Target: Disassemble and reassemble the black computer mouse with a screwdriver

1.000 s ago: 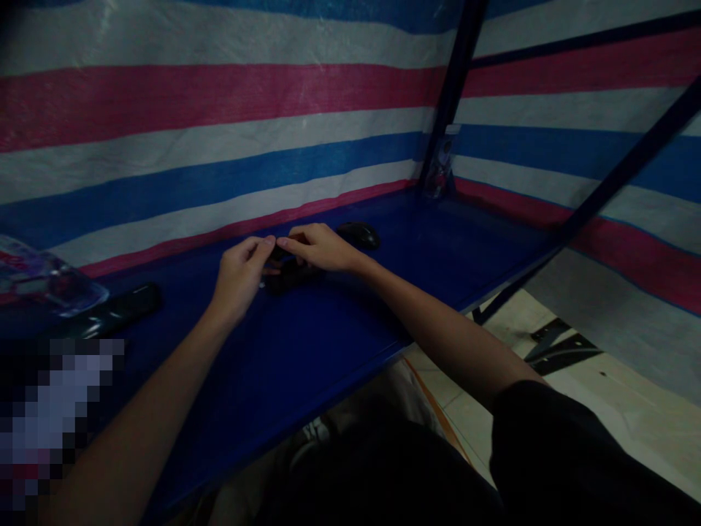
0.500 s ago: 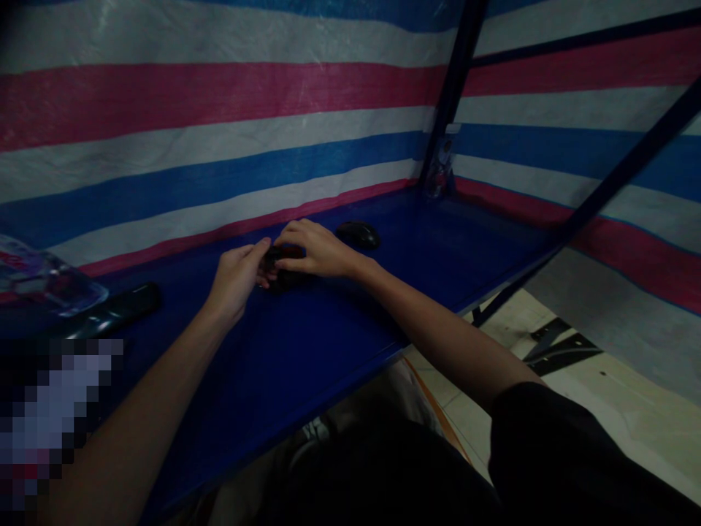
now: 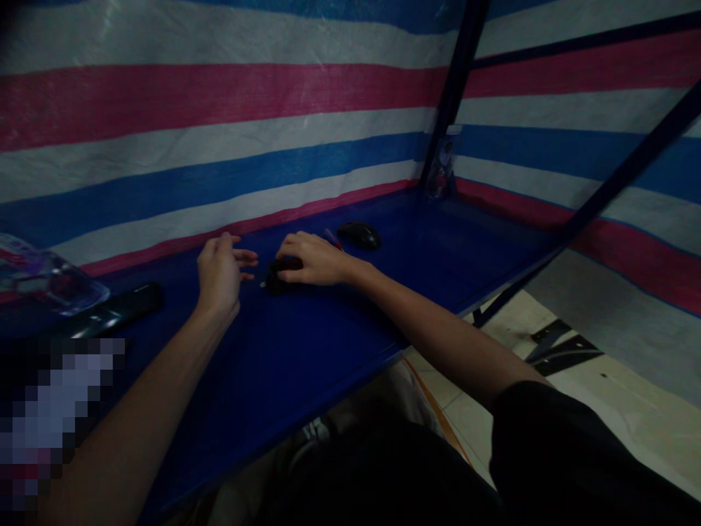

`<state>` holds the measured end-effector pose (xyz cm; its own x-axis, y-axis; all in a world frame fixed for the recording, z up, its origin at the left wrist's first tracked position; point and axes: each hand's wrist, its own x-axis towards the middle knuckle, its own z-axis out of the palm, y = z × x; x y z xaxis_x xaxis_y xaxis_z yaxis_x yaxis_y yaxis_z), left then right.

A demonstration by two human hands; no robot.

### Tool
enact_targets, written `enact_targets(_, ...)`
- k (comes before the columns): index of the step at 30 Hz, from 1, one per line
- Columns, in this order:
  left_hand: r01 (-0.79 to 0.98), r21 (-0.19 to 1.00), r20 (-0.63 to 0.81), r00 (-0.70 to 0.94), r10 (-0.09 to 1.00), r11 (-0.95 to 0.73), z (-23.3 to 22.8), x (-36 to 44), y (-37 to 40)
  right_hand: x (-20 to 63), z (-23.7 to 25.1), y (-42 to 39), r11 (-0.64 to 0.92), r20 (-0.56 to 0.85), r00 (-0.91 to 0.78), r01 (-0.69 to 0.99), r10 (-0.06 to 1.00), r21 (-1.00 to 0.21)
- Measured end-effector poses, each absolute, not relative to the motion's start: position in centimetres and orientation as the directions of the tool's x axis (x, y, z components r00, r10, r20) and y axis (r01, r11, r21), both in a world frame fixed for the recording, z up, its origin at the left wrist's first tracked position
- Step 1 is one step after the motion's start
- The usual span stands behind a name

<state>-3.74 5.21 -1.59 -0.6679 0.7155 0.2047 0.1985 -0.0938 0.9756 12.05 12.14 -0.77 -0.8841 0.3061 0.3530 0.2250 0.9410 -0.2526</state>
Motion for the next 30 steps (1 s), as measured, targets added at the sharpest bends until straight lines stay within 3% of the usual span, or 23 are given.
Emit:
enact_targets(6, 0.206, 0.975, 0.203, -0.663, 0.720, -0.084, -1.6, -3.7, 5.2, 11.8, -1.1, 12.1, 0.937, 0.277, -0.909, 0.248, 0.313, -0.244)
enact_targets(23, 0.209, 0.978, 0.141, -0.605, 0.784, -0.015, -1.7, -3.3, 5.2, 11.8, -1.5, 12.2, 0.929, 0.237, -0.908, 0.294, 0.345, -0.224)
enact_targets(30, 0.430, 0.901, 0.169, -0.473, 0.865, 0.059, -2.9, -3.9, 5.5, 11.7, -1.6, 12.3, 0.930, 0.261, -0.902, 0.287, 0.343, -0.230)
